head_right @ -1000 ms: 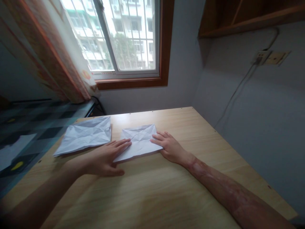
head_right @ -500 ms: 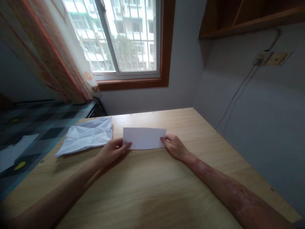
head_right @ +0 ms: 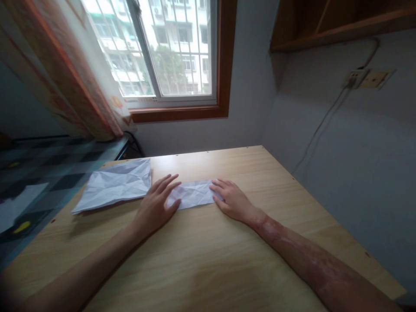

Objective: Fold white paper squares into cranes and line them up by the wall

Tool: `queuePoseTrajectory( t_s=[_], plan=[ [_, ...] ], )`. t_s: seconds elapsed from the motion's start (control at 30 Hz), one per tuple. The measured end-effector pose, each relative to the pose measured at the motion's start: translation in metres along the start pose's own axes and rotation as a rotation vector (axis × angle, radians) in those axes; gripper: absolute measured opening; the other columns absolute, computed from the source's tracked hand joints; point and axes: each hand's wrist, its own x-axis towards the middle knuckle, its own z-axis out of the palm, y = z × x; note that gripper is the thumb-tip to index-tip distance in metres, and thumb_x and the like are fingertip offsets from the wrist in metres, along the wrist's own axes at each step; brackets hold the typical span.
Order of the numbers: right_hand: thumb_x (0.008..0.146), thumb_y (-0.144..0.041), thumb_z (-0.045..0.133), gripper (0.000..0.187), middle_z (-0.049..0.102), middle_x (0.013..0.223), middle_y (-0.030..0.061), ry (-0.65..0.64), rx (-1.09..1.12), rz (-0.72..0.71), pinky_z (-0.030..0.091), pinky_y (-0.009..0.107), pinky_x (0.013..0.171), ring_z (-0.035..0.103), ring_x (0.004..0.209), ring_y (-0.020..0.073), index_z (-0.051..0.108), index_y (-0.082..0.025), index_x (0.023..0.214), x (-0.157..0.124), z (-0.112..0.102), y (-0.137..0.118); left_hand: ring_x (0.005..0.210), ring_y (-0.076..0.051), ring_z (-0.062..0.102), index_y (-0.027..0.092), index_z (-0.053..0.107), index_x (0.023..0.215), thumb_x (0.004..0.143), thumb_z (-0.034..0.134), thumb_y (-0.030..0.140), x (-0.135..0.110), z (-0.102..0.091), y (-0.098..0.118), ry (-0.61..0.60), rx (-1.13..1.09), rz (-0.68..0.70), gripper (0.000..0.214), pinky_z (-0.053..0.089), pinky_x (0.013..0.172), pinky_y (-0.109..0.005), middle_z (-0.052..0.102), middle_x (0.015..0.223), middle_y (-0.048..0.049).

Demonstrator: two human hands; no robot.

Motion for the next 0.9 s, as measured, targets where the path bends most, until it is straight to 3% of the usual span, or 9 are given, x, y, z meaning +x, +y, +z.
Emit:
queuePoseTrajectory(
  t_s=[0.1, 0.2, 0.47, 0.6, 0.73, 0.83, 0.9],
  plan=[
    [0.106, -0.042, 0.065, 0.053, 0.059, 0.165, 0.0138, -0.061, -0.064, 0.017, 0.04, 0.054, 0.129, 0.054, 0.153, 0.0331, 0.063, -0.024, 0.156, 0.0, -0.003, -0.008, 0.146, -0.032, 0.062, 0.026, 0.065, 0.144, 0.107, 0.058, 0.032, 0.001, -0.004, 0.005, -0.183, -0.074, 0.092, 0.039, 0.051, 0.124, -0.053, 0.064, 0.16, -0.011],
    [0.1, -0.049, 0.073, 0.062, 0.059, 0.164, 0.0145, -0.052, -0.071, 0.018, 0.04, 0.054, 0.127, 0.055, 0.15, 0.034, 0.062, -0.024, 0.155, 0.0, -0.005, -0.012, 0.143, -0.034, 0.064, 0.023, 0.065, 0.147, 0.102, 0.068, 0.048, 0.001, -0.007, 0.008, -0.272, -0.125, 0.111, 0.051, 0.052, 0.122, -0.054, 0.065, 0.159, -0.0146],
    [0.101, -0.054, 0.075, 0.047, 0.074, 0.142, 0.0156, 0.043, -0.08, -0.023, 0.045, 0.056, 0.119, 0.067, 0.129, 0.0358, 0.071, -0.023, 0.136, 0.001, -0.009, -0.016, 0.13, -0.033, 0.075, 0.022, 0.072, 0.134, 0.105, 0.065, 0.048, -0.001, -0.004, 0.008, -0.23, -0.098, 0.095, 0.039, 0.06, 0.113, -0.049, 0.077, 0.142, -0.0138],
    [0.104, -0.051, 0.071, 0.039, 0.079, 0.13, 0.0148, 0.049, -0.096, -0.03, 0.04, 0.058, 0.123, 0.071, 0.12, 0.0343, 0.072, -0.023, 0.13, 0.001, -0.01, -0.017, 0.127, -0.032, 0.077, 0.022, 0.073, 0.126, 0.102, 0.062, 0.031, -0.003, -0.006, 0.011, -0.239, -0.055, 0.138, 0.028, 0.063, 0.108, -0.047, 0.077, 0.142, -0.0131],
    [0.095, -0.032, 0.079, 0.034, 0.08, 0.131, 0.0129, 0.035, -0.107, -0.032, 0.039, 0.057, 0.124, 0.071, 0.12, 0.0338, 0.073, -0.024, 0.128, 0.001, -0.008, -0.012, 0.123, -0.033, 0.079, 0.023, 0.071, 0.125, 0.088, 0.062, 0.016, -0.003, -0.007, 0.013, -0.22, -0.034, 0.123, 0.039, 0.065, 0.103, -0.047, 0.078, 0.14, -0.011],
    [0.093, -0.016, 0.072, 0.031, 0.08, 0.131, 0.0096, 0.047, -0.077, -0.032, 0.044, 0.054, 0.119, 0.071, 0.118, 0.0319, 0.076, -0.024, 0.122, 0.0, -0.007, -0.008, 0.12, -0.032, 0.079, 0.023, 0.073, 0.117, 0.092, 0.061, 0.018, -0.003, -0.007, 0.013, -0.191, -0.06, 0.091, 0.028, 0.064, 0.101, -0.045, 0.08, 0.136, -0.0097],
    [0.098, -0.016, 0.065, 0.023, 0.083, 0.122, 0.0081, 0.092, -0.008, -0.015, 0.048, 0.052, 0.115, 0.072, 0.113, 0.0301, 0.078, -0.025, 0.115, 0.0, -0.008, -0.007, 0.113, -0.03, 0.081, 0.023, 0.075, 0.115, 0.1, 0.059, 0.024, -0.003, -0.007, 0.013, -0.175, -0.103, 0.044, 0.022, 0.063, 0.097, -0.042, 0.083, 0.129, -0.009]
  ],
)
